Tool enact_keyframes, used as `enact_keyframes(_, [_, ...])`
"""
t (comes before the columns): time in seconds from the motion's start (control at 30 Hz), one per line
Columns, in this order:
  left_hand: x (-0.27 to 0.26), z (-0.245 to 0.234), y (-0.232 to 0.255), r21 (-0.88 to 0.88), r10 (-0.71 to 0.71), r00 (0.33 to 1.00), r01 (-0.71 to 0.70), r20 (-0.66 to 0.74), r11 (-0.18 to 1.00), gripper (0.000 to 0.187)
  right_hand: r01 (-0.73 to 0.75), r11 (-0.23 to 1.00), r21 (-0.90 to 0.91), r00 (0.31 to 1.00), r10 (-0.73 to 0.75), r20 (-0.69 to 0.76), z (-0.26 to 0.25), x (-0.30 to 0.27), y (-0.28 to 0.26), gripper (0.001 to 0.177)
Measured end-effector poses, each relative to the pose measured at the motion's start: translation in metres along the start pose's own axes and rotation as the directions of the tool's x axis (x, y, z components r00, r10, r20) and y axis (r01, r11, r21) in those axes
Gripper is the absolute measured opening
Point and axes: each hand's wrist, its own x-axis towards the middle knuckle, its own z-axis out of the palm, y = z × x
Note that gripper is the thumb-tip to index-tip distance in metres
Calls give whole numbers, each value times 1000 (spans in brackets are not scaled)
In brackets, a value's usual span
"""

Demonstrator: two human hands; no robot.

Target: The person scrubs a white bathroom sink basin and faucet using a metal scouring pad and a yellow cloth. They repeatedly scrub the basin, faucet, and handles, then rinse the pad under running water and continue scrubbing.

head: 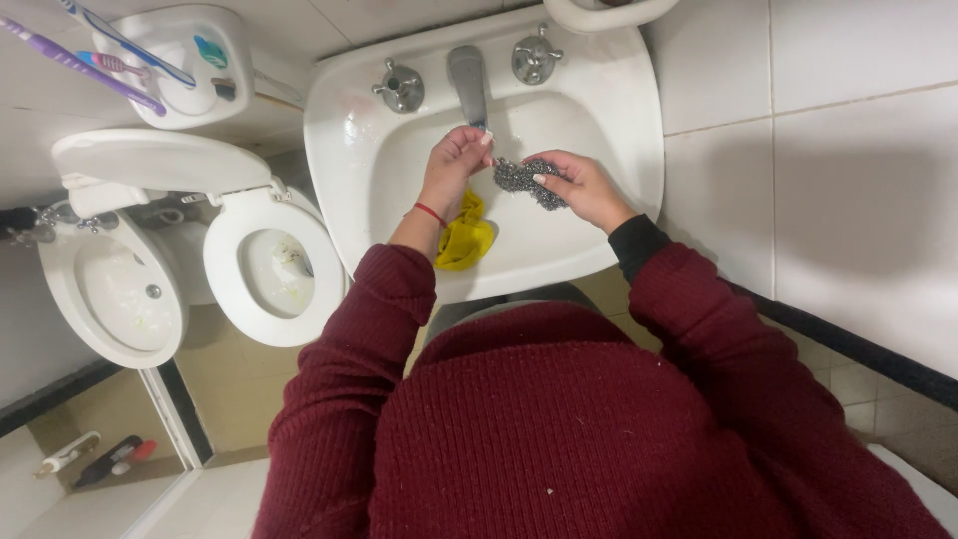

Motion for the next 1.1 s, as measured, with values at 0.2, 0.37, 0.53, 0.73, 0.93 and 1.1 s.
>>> enact_keyframes(0.2, [-2, 0, 11, -32, -40, 999, 40, 23, 999, 15, -2, 999, -33, 1000, 2, 2, -3, 5, 1, 31])
enact_keyframes(0.37, [-3, -1, 14, -100, -96, 995, 97, 21, 990, 20, -16, 1000, -4, 999, 16, -36, -4, 7, 3, 32])
enact_keyframes(0.53, [-6, -12, 11, -31, -148, 989, 147, -24, 989, 21, 4, 997, 81, 997, 2, -74, -6, 12, 11, 31])
enact_keyframes(0.73, [-11, -33, 2, 37, -91, 986, 97, -140, 995, 18, 17, 993, 114, 997, -9, -76, -7, 21, 17, 31])
enact_keyframes(0.93, [-23, -29, 12, 140, -75, 991, 90, -112, 986, 38, 39, 999, 8, 999, -39, 22, 9, 18, -4, 31])
enact_keyframes(1.1, [-25, -28, 8, 255, -133, 982, 165, -135, 953, 42, 34, 998, -51, 995, -29, 95, 15, 18, -6, 31])
